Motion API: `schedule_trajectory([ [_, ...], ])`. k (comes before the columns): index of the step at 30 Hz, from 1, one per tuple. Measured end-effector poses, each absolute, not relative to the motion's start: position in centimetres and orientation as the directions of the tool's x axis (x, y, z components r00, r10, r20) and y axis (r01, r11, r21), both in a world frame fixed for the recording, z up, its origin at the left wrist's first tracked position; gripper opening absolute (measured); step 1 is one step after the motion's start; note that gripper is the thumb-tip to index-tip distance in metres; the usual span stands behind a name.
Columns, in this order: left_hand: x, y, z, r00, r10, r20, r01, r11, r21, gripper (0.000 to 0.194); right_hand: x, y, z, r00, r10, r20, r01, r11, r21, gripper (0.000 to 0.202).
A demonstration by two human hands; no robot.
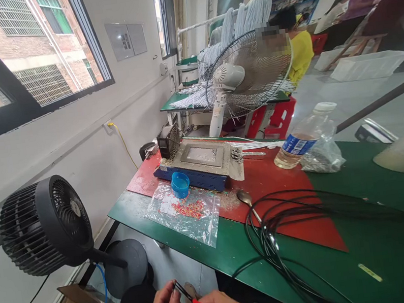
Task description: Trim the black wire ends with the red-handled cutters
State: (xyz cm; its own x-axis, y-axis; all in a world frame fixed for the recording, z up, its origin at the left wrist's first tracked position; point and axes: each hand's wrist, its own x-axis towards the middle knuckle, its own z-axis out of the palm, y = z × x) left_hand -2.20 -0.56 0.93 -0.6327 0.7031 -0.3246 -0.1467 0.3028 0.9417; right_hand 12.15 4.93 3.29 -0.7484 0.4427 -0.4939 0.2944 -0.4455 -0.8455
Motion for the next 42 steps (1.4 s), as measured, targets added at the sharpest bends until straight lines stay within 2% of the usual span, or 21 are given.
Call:
schedule_trajectory([
  [5, -2.1, -0.5, 0.9, -0.632, 0.702, -0.327, -0.142, 0.310, 0.940, 0.031, 12.1, 4.9, 3.0, -0.746, 0.436, -0.503, 0.305, -0.449, -0.840, 0.058],
  [11, -2.1, -0.7, 0.6, -0.641, 0.724, -0.255, -0.064, 0.281, 0.958, 0.026, 11.9, 4.9, 2.3, -0.769, 0.336, -0.544, 0.319, -0.535, -0.782, 0.049],
  [14, -2.0, -0.8, 0.6, -0.644, 0.732, -0.221, -0.034, 0.261, 0.965, 0.023, 11.9, 4.8, 2.4, -0.774, 0.365, -0.518, 0.288, -0.525, -0.801, 0.053],
  [19, -1.8, -0.9, 0.7, -0.677, 0.734, -0.060, 0.130, 0.199, 0.971, 0.017, 11.9, 4.8, 2.1, -0.809, 0.342, -0.479, 0.259, -0.523, -0.812, 0.062],
  [23, -1.8, -0.9, 0.3, -0.672, 0.739, 0.039, 0.198, 0.129, 0.972, 0.016, 11.8, 4.6, 2.1, -0.810, 0.379, -0.448, 0.225, -0.503, -0.834, 0.068],
  [25, -1.8, -0.8, 0.2, -0.693, 0.719, -0.062, 0.122, 0.201, 0.972, 0.019, 11.7, 4.5, 2.1, -0.784, 0.424, -0.453, 0.221, -0.491, -0.843, 0.069],
  [28, -1.6, -0.5, 0.5, -0.682, 0.630, -0.371, -0.174, 0.353, 0.919, 0.033, 11.4, 4.2, 2.0, -0.737, 0.492, -0.463, 0.228, -0.464, -0.856, 0.072],
  [31, -1.4, -0.2, 1.0, -0.596, 0.594, -0.541, -0.394, 0.371, 0.841, 0.049, 11.3, 4.0, 1.6, -0.709, 0.538, -0.456, 0.243, -0.422, -0.874, 0.071],
  [35, -1.4, -0.2, 0.8, -0.555, 0.576, -0.600, -0.473, 0.375, 0.797, 0.055, 11.2, 3.8, 1.4, -0.701, 0.568, -0.430, 0.220, -0.402, -0.889, 0.063],
  [37, -1.5, -0.4, 0.1, -0.577, 0.605, -0.549, -0.410, 0.367, 0.835, 0.052, 11.1, 4.2, 1.6, -0.684, 0.586, -0.434, 0.184, -0.437, -0.880, 0.063],
  [40, -1.4, -0.8, -0.9, -0.602, 0.638, -0.479, -0.328, 0.349, 0.878, 0.045, 11.4, 5.5, 2.2, -0.625, 0.667, -0.405, 0.043, -0.489, -0.871, 0.062],
  [42, -1.1, -0.9, -1.0, -0.569, 0.631, -0.527, -0.423, 0.325, 0.846, 0.043, 11.9, 6.7, 2.9, -0.590, 0.730, -0.345, 0.015, -0.417, -0.909, 0.056],
])
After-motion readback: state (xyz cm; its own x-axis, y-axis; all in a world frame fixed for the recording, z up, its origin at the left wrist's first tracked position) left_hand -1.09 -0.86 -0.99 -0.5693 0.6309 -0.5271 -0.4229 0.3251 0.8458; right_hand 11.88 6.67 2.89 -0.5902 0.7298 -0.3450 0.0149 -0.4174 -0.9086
